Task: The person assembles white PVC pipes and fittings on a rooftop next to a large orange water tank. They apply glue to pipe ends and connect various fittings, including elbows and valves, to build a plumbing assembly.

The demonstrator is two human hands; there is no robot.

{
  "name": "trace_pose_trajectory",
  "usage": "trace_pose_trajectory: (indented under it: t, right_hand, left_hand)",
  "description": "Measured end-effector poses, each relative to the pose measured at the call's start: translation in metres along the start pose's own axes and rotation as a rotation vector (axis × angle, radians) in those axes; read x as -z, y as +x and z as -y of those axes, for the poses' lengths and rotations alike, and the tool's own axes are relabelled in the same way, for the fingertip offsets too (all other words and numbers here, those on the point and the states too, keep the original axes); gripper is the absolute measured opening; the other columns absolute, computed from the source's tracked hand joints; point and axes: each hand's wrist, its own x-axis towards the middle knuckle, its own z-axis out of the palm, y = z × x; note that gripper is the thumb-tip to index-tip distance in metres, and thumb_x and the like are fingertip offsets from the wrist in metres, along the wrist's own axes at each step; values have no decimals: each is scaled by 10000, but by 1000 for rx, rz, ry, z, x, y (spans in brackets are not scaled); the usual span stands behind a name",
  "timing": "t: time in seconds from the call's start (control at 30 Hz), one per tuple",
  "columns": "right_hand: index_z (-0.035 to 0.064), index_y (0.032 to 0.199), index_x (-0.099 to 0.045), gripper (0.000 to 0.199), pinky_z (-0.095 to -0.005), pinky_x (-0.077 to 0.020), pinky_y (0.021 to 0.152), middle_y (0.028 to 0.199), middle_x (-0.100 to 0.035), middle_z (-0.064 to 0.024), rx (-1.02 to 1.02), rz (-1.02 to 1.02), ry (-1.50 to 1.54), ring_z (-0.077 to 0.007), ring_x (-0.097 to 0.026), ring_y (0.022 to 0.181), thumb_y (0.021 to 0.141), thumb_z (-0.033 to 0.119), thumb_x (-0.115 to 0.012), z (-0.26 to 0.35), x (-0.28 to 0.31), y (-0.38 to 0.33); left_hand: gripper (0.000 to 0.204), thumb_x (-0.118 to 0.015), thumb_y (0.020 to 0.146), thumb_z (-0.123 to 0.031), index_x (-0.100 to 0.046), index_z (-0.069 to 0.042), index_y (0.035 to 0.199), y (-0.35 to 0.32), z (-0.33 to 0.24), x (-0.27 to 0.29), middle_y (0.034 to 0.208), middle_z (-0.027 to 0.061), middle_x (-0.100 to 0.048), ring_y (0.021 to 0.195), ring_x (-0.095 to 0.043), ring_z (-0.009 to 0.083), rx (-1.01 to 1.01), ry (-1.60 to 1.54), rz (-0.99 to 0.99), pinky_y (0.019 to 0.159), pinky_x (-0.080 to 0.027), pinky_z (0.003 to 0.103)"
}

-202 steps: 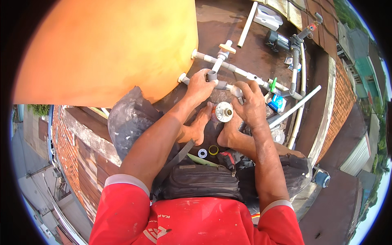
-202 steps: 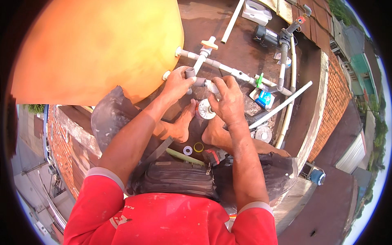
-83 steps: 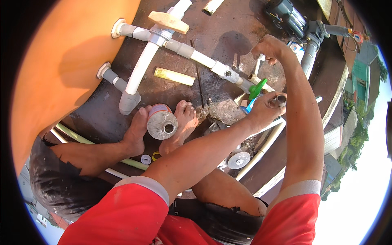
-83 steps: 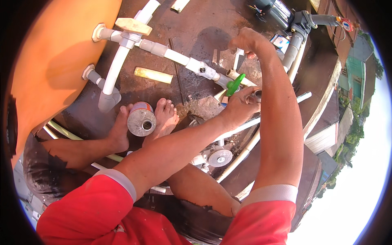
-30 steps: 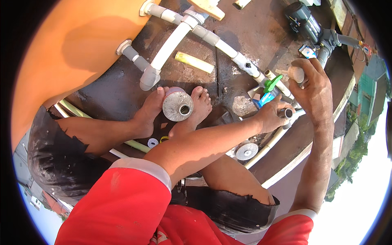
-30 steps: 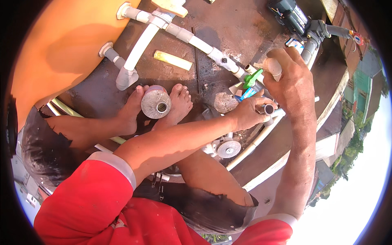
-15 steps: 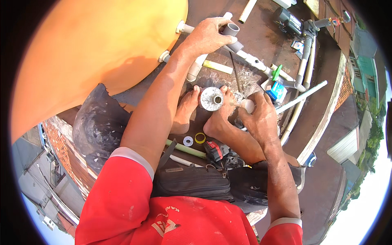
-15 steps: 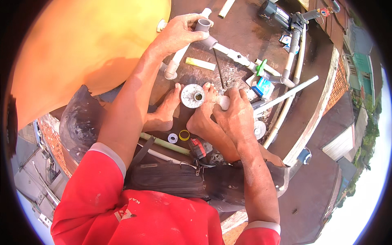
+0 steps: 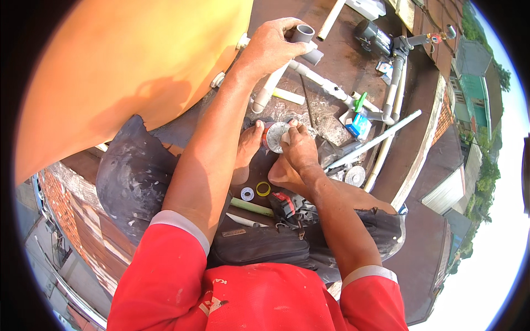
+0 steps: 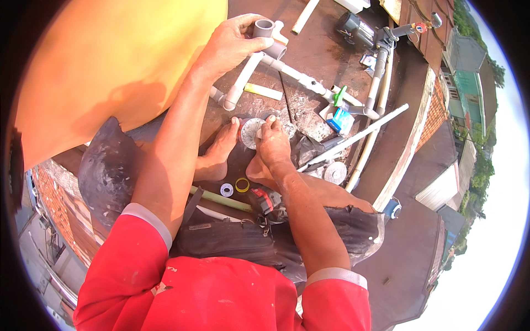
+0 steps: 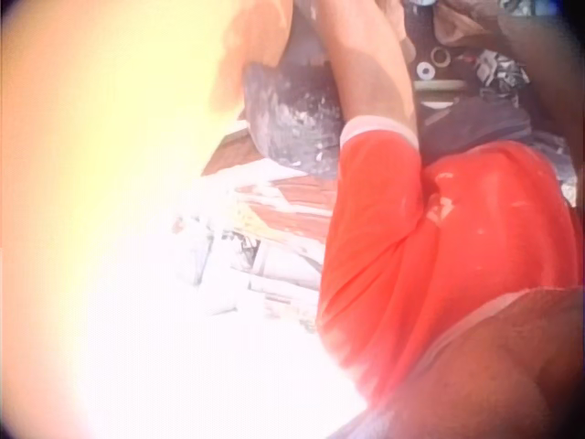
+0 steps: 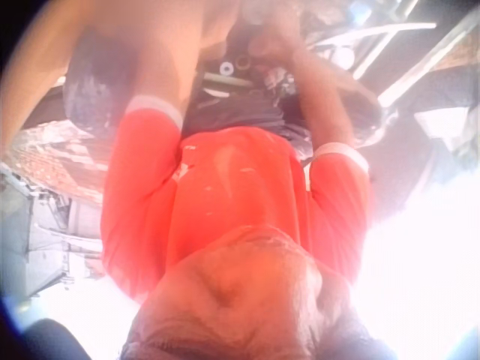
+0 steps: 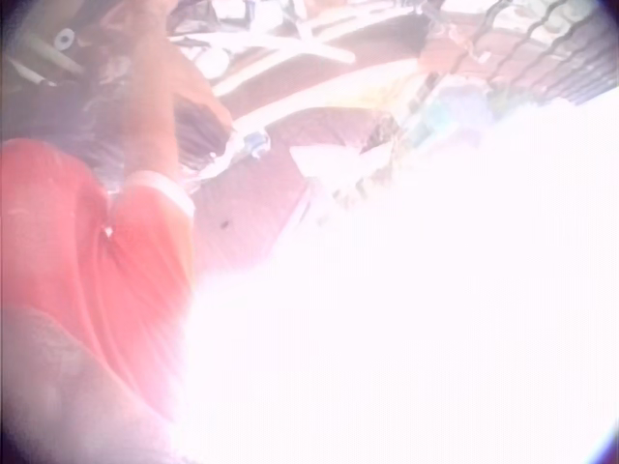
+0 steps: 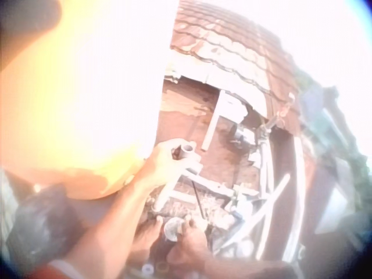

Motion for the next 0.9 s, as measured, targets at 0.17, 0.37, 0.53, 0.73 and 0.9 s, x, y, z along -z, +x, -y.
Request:
trace_pose_trajectory:
  t: [0.17, 0.37, 0.53, 0.73, 0.9]
  right_hand:
    - [-33, 1332, -654, 462, -537, -505, 1116, 1355, -631, -336, -17, -40, -13, -499, -625, 1275, 938, 204, -698, -6, -21, 9]
    - [-53, 1139, -659, 422, -562, -579, 972, 1180, -670, -313, -206, -102, 162, -492, -700, 1082, 862, 253, -745, -2, 62, -10]
    - [-100, 1103, -731, 456, -399, -596, 719, 951, -735, -185, -594, -24, 793, -286, -712, 825, 845, 272, -788, -65, 120, 5]
    - [-61, 1129, -772, 395, -348, -584, 703, 983, -753, -126, -522, -290, 729, -214, -678, 831, 902, 262, -764, -138, 209, 73]
    - [-61, 1075, -804, 489, -439, -622, 869, 1027, -795, -277, -322, -298, 55, -370, -783, 962, 828, 357, -751, -201, 238, 150]
  left_hand:
    - [445, -805, 929, -54, -710, 14, 1358, 1, -1, -3, 1197, 65, -773, 1071, -729, 136, 6, -5, 11, 946, -589, 296]
    - [417, -800, 954, -68, -704, 21, 1351, 8, 14, -7, 1202, 67, -758, 1051, -710, 128, 14, -63, 19, 937, -583, 301]
    - [380, -789, 968, -65, -708, 19, 1330, 12, 22, -9, 1183, 57, -761, 1056, -700, 119, 18, -33, -10, 948, -561, 303]
    - [374, -764, 968, -44, -704, 20, 1332, 10, 14, -18, 1172, 59, -756, 1086, -692, 124, 108, -107, -3, 994, -553, 308]
    - [404, -785, 968, -68, -691, 38, 1347, 15, 30, -28, 1186, 75, -762, 1076, -701, 130, 118, -116, 20, 976, -566, 314]
